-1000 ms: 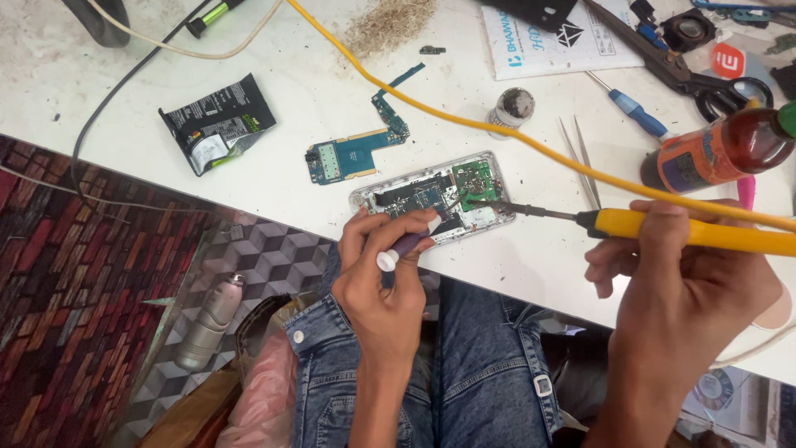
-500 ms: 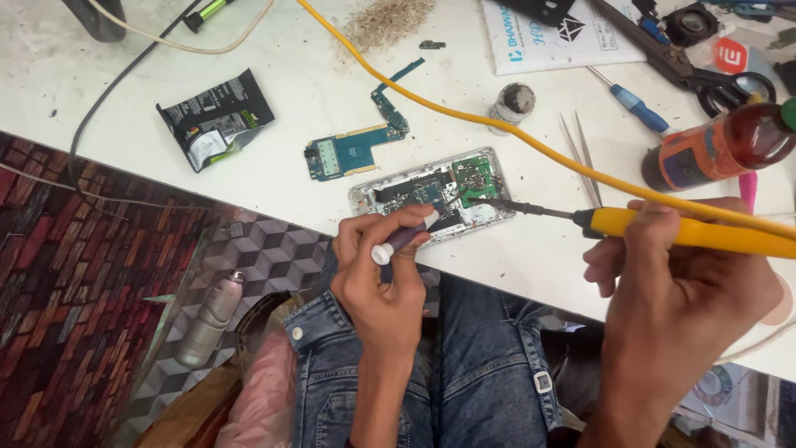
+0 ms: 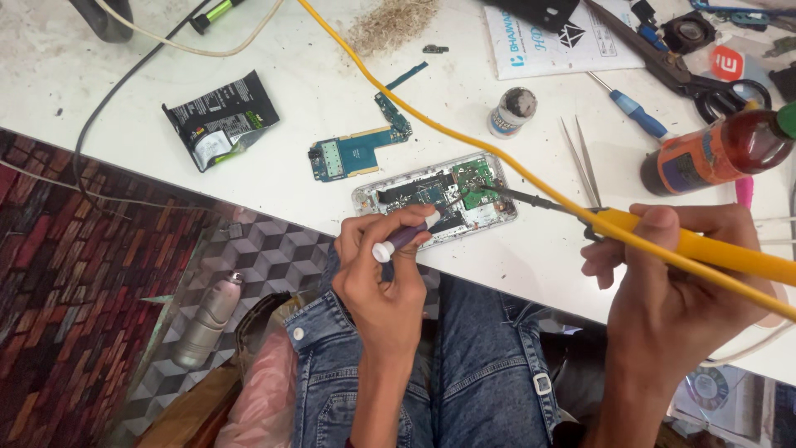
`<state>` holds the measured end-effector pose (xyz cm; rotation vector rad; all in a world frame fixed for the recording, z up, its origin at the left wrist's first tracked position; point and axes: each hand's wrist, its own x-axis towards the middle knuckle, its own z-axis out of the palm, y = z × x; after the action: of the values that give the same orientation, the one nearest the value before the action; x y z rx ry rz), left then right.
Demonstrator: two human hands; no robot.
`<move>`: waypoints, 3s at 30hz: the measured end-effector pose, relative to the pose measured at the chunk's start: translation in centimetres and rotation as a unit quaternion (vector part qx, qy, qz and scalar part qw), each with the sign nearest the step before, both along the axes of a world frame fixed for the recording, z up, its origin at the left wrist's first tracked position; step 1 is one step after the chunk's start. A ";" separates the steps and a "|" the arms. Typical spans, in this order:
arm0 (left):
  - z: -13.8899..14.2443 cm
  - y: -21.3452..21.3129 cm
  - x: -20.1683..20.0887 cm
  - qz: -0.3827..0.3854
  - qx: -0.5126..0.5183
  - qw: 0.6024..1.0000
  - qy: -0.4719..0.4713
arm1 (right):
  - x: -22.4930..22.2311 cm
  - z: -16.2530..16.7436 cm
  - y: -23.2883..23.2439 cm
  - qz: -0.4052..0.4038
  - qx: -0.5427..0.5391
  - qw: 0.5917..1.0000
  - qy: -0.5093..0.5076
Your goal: The person uses a soldering iron in the right hand and a flux pen in the left hand to apply flux and solder components on a small circuit board. The person repeatedly applies flux and then uses the soldering iron to heat and join solder on various points of the board.
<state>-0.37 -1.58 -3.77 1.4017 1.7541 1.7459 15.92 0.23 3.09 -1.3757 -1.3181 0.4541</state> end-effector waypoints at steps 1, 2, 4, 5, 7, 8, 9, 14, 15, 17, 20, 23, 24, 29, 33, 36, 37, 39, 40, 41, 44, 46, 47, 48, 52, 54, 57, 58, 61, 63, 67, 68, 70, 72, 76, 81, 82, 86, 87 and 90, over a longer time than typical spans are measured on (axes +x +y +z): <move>0.0 -0.1 0.0 -0.004 -0.001 1.000 -0.013 | 0.2 -0.1 -0.1 0.005 0.002 1.000 0.010; -0.1 0.0 0.1 -0.008 -0.001 1.000 -0.025 | 0.4 -0.3 -0.1 0.011 0.006 1.000 0.021; -0.2 -0.1 0.1 -0.011 0.001 0.999 -0.036 | 0.8 -0.4 -0.1 0.019 0.015 0.999 0.025; -0.2 -0.1 0.1 -0.012 0.004 0.999 -0.034 | 1.0 -0.5 -0.1 0.021 0.020 0.999 0.018; -0.2 -0.1 0.1 -0.010 0.003 1.000 -0.029 | 1.4 -0.5 -0.1 0.023 0.028 0.999 0.008; -0.2 -0.1 0.1 -0.009 -0.001 1.000 -0.027 | 1.4 -0.4 -0.2 0.024 0.031 0.999 0.006; -0.2 0.0 0.0 -0.007 -0.004 1.000 -0.024 | 1.5 -0.4 -0.2 0.025 0.031 0.999 0.007; 0.0 0.0 0.0 -0.007 -0.001 1.000 -0.018 | 1.1 -0.5 -0.1 0.031 0.017 0.999 0.021; 0.0 0.0 0.1 -0.008 -0.001 1.000 -0.022 | 1.0 -0.6 -0.1 0.032 0.012 0.999 0.020; -0.1 0.0 0.0 -0.006 0.000 1.000 -0.016 | 0.8 -0.6 -0.1 0.035 0.003 0.999 0.016; -0.1 0.0 0.1 0.000 0.000 1.000 -0.015 | 1.0 -0.5 -0.3 0.040 0.003 0.999 -0.011; -0.2 0.0 0.2 0.003 -0.003 1.000 -0.017 | 1.5 -0.5 -0.6 0.032 -0.009 0.998 -0.044; -0.1 0.0 0.1 0.003 -0.005 1.000 -0.018 | 1.5 -0.5 -0.8 0.027 -0.017 0.998 -0.054; -0.2 0.0 0.1 0.005 -0.005 1.000 -0.026 | 2.2 -0.5 -1.3 0.041 -0.003 0.998 -0.050; -0.2 0.0 0.1 0.006 -0.002 0.999 -0.031 | 2.5 0.0 -1.1 0.035 0.013 0.999 -0.029; -0.1 0.0 0.1 0.002 0.003 1.000 -0.019 | 2.2 0.2 -1.0 0.032 0.011 0.999 -0.025; -0.1 0.0 0.1 -0.001 0.000 1.000 -0.028 | 2.2 0.2 -0.9 0.034 0.006 0.999 -0.023; 0.0 0.0 0.2 -0.005 -0.008 0.999 -0.046 | 2.0 0.0 -0.6 0.042 -0.005 0.999 -0.019; 0.1 0.0 0.1 -0.006 -0.008 0.999 -0.044 | 1.9 0.0 -0.5 0.044 -0.008 0.999 -0.017; 0.1 -0.1 0.0 -0.008 -0.008 0.999 -0.042 | 1.7 -0.2 -0.5 0.044 -0.008 0.999 -0.013; 0.2 -0.1 0.0 -0.010 -0.012 0.999 -0.045 | 1.6 -0.5 -0.4 0.045 -0.001 0.999 0.012; 0.2 0.0 0.0 -0.012 -0.015 0.998 -0.060 | 1.8 -0.7 -0.2 0.040 0.009 0.999 0.019; 0.2 0.0 0.1 -0.013 -0.018 0.997 -0.072 | 2.0 -0.8 -0.1 0.035 0.013 0.999 0.016; 0.2 0.1 0.1 -0.013 -0.021 0.996 -0.084 | 2.1 -0.8 -0.1 0.030 0.018 0.999 0.012; 0.2 0.0 0.0 -0.007 -0.012 0.998 -0.054 | 3.1 -1.0 -0.2 0.040 0.019 0.999 0.008; 0.3 0.0 0.0 -0.003 -0.010 0.999 -0.042 | 3.4 -1.2 -0.1 0.044 0.018 0.999 0.009; 0.3 -0.1 0.0 -0.003 -0.010 0.999 -0.042 | 3.5 -1.6 0.1 0.059 0.022 0.998 0.031; 0.3 0.0 0.0 -0.004 -0.011 0.999 -0.045 | 3.6 -1.7 0.3 0.063 0.024 0.997 0.040; 0.3 -0.1 0.0 -0.003 -0.011 0.999 -0.046 | 3.6 -2.0 0.7 0.053 0.023 0.996 0.064; 0.2 -0.1 0.1 0.000 -0.007 0.999 -0.039 | 3.5 -2.2 1.1 0.024 0.015 0.997 0.078; 0.1 0.0 0.1 -0.003 -0.009 0.999 -0.050 | 3.1 -2.3 1.5 0.008 0.005 0.992 0.125; 0.1 -0.1 0.1 -0.006 -0.011 0.999 -0.053 | 2.9 -2.3 1.6 -0.006 -0.001 0.993 0.117; 0.1 0.0 0.1 -0.008 -0.011 0.998 -0.060 | 2.7 -2.2 1.7 -0.019 -0.008 0.993 0.113; 0.1 0.0 0.1 -0.007 -0.010 0.998 -0.066 | 2.5 -2.0 1.7 -0.019 -0.010 0.992 0.122; 0.2 0.0 0.1 -0.001 -0.010 0.999 -0.043 | 2.5 -1.8 1.7 -0.024 -0.022 0.993 0.117; 0.3 0.0 0.0 0.010 -0.004 1.000 -0.024 | 2.8 -1.9 1.7 -0.015 0.005 0.995 0.099; 0.3 -0.1 0.0 0.011 -0.007 1.000 -0.024 | 2.9 -2.0 1.7 -0.019 0.003 0.995 0.097; 0.2 -0.1 0.0 0.009 -0.011 0.999 -0.029 | 3.1 -2.1 1.7 -0.025 -0.005 0.994 0.104; 0.2 0.0 0.1 0.008 -0.009 0.999 -0.031 | 3.1 -2.2 1.7 -0.023 -0.006 0.994 0.109; 0.1 0.0 0.0 0.015 -0.002 1.000 -0.010 | 3.0 -2.3 1.8 -0.014 -0.006 0.994 0.111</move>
<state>-0.35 -1.57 -3.65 1.3583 1.7766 1.7636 18.93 2.03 0.84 -1.3108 -1.1146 0.5785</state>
